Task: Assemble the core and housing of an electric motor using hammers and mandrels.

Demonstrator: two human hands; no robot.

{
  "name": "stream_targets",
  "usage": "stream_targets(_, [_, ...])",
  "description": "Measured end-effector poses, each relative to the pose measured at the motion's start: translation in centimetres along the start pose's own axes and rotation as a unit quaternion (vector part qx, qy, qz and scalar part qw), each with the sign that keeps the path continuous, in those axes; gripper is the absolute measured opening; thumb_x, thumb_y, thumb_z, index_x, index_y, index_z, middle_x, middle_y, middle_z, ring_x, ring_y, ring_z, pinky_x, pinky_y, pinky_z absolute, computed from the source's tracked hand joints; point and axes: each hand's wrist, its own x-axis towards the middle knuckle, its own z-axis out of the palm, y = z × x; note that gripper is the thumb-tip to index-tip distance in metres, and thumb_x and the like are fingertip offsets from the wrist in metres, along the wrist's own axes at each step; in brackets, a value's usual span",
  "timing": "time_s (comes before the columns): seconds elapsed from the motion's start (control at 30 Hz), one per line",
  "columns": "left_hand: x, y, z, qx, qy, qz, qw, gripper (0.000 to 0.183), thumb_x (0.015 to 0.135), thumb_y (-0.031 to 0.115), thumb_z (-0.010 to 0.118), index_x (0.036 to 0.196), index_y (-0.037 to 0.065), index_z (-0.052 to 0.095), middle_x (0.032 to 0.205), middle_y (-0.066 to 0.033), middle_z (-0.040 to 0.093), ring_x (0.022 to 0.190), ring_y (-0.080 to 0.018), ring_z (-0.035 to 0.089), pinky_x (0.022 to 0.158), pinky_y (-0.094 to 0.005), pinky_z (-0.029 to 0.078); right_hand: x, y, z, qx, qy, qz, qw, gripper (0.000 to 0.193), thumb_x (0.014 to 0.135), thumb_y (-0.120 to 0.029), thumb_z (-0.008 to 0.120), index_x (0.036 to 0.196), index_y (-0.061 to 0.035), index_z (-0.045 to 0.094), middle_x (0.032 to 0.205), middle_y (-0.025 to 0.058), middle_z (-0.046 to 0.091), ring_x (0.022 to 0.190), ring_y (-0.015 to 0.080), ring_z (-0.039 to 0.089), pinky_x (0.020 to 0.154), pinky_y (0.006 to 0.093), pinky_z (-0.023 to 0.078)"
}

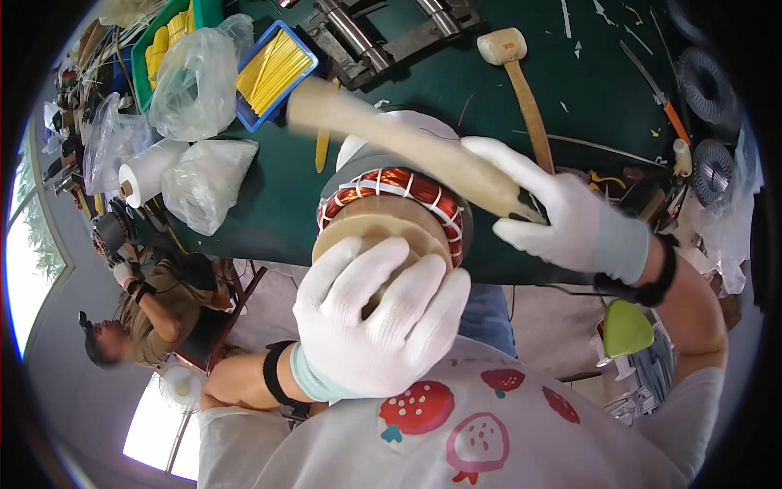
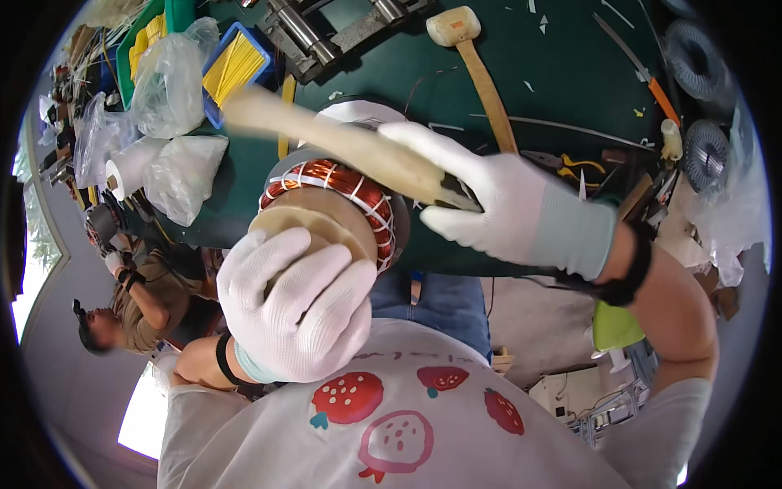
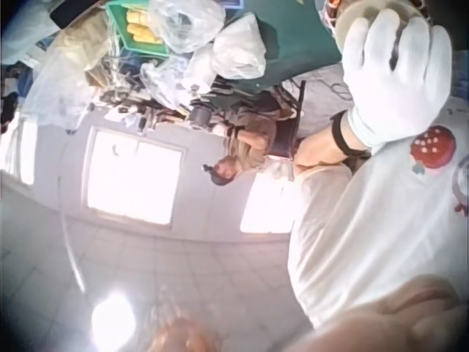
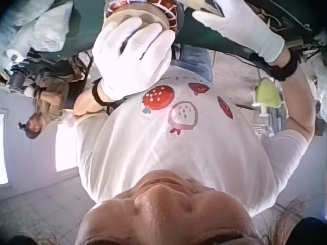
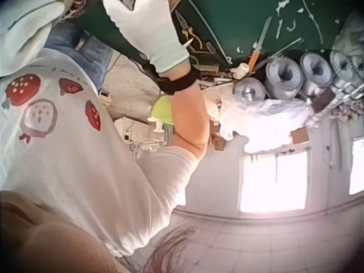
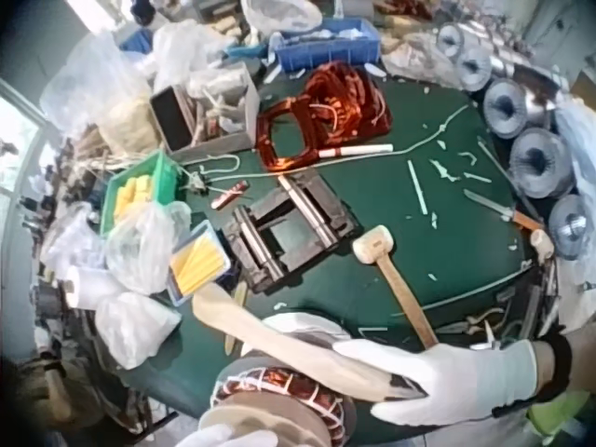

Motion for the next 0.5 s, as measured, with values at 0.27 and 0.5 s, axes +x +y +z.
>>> stream_targets(0.27, [0.1, -1.4, -1.3, -0.039, -0.056, 0.078, 0.995, 0.033, 0.062, 0.023, 0.073, 0.095, 0.019, 0.073, 0.104, 0.0004, 0.064, 0.103, -0.0248, 0.059, 0.087, -0.0424, 0.052, 0.3, 0.7, -0.6, 0.176, 0.104, 0.125, 0.971, 0.064, 0.098, -0.011, 0.057, 0.158, -0.008, 0.036, 0.086, 0.0057, 0.061, 0.064, 0.0138, 0.061, 0.062, 0.0221, 0.05])
stream_targets(0.5, [1.0, -0.7, -1.6, -0.061, -0.049, 0.024, 0.997, 0.039, 0.059, 0.022, 0.073, 0.098, 0.016, 0.073, 0.102, -0.0035, 0.065, 0.096, -0.0288, 0.063, 0.081, -0.0433, 0.051, -1.8, 9.7, -3.7, 0.429, 0.145, 0.251, 0.855, 0.041, 0.101, -0.015, 0.058, 0.14, -0.0045, 0.054, 0.092, 0.0026, 0.07, 0.049, 0.0084, 0.052, 0.046, 0.0212, 0.047])
